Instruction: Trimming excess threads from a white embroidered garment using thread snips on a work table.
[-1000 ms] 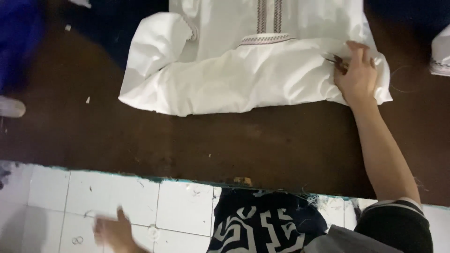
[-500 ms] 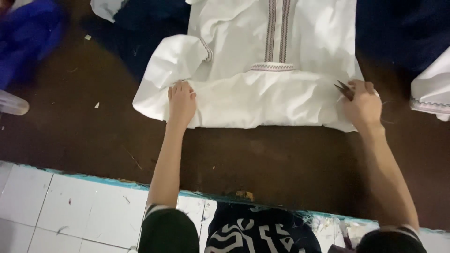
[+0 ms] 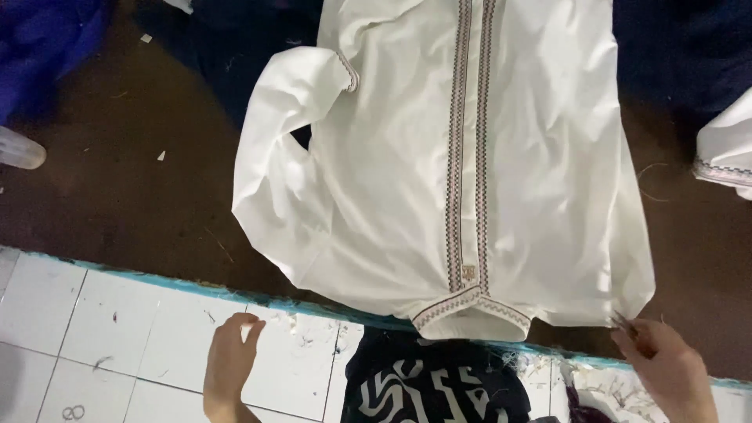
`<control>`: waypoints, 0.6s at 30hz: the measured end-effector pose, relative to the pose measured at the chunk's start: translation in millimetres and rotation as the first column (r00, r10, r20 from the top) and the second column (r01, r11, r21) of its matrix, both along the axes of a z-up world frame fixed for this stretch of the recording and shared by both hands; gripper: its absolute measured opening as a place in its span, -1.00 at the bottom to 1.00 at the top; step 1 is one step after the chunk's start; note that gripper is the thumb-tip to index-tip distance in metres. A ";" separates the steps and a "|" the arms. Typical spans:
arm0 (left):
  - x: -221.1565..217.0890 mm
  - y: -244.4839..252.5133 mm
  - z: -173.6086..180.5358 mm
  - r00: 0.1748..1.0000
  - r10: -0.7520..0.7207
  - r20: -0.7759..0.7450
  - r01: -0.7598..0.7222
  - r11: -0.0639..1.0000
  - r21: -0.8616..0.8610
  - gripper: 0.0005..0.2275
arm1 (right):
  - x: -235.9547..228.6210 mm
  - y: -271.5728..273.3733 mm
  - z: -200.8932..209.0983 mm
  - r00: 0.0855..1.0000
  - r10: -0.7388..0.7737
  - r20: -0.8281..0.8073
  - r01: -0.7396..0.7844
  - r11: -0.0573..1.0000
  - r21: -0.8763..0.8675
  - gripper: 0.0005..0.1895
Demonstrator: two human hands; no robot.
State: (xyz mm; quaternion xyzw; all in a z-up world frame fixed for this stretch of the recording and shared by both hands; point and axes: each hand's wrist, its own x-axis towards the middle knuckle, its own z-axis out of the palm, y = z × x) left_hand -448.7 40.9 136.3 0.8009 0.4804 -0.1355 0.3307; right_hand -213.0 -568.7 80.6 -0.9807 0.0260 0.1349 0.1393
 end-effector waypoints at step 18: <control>141.7 3.6 -55.1 0.941 -0.336 0.048 0.311 0.910 0.273 -0.33 | 73.7 120.9 13.3 0.886 0.278 0.371 -0.343 0.931 0.123 -0.45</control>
